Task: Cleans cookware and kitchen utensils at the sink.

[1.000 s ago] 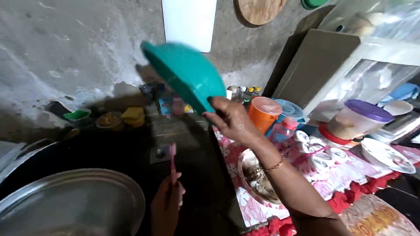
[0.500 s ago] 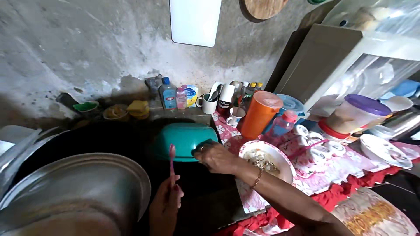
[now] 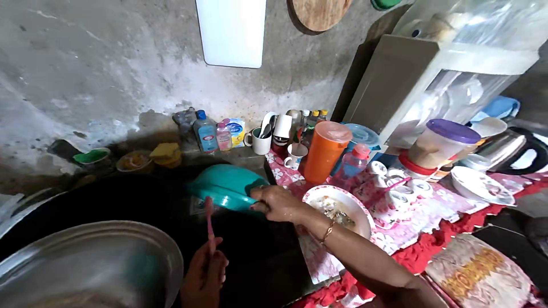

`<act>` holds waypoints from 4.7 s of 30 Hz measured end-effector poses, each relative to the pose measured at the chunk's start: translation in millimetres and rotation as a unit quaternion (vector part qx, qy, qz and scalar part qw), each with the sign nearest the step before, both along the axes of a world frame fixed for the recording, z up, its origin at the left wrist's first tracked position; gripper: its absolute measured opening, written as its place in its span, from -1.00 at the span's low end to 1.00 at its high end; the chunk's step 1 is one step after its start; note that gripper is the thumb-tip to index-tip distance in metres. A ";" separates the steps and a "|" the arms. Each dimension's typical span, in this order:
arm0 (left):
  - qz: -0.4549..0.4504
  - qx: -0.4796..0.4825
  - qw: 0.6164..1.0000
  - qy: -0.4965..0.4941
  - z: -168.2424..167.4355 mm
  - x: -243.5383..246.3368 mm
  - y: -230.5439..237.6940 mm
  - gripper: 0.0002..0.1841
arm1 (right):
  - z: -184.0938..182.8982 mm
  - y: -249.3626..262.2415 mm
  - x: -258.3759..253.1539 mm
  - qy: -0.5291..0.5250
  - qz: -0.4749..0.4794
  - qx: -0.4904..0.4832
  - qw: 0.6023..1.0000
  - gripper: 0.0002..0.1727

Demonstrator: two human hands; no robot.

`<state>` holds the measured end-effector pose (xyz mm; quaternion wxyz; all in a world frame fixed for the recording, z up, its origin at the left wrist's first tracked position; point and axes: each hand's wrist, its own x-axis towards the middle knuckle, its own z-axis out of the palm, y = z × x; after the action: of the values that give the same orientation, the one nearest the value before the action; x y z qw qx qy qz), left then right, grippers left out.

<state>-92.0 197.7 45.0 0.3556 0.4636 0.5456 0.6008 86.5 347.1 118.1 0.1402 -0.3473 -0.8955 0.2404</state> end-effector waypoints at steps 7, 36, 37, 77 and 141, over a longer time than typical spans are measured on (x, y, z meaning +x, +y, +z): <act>-0.028 0.030 0.999 -0.003 -4.7 6.1 11.5 -0.68 | 7.6 11.9 37.0 0.406 -0.227 -0.127 0.876 -0.82; -0.071 -0.015 0.996 -0.059 -1.2 30.7 42.5 -0.68 | 78.4 41.7 170.6 0.736 -0.405 -0.051 0.540 -0.88; -0.069 -0.023 0.996 -0.059 0.0 32.1 43.5 -0.68 | 75.8 42.6 171.7 0.740 -0.404 -0.053 0.535 -0.89; 0.162 -0.161 0.944 -0.238 -39.4 -51.5 243.9 -0.64 | 40.1 240.6 -268.2 -0.166 -0.144 0.164 0.962 -0.68; 0.225 -0.138 0.951 -0.162 -72.9 -71.1 280.0 -0.72 | -115.8 255.6 -258.9 0.224 -0.235 -0.289 0.901 -0.64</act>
<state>-163.0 477.8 -28.0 0.3556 0.1719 0.6480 0.6512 -172.4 602.8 2.3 0.2832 -0.5095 -0.6240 0.5203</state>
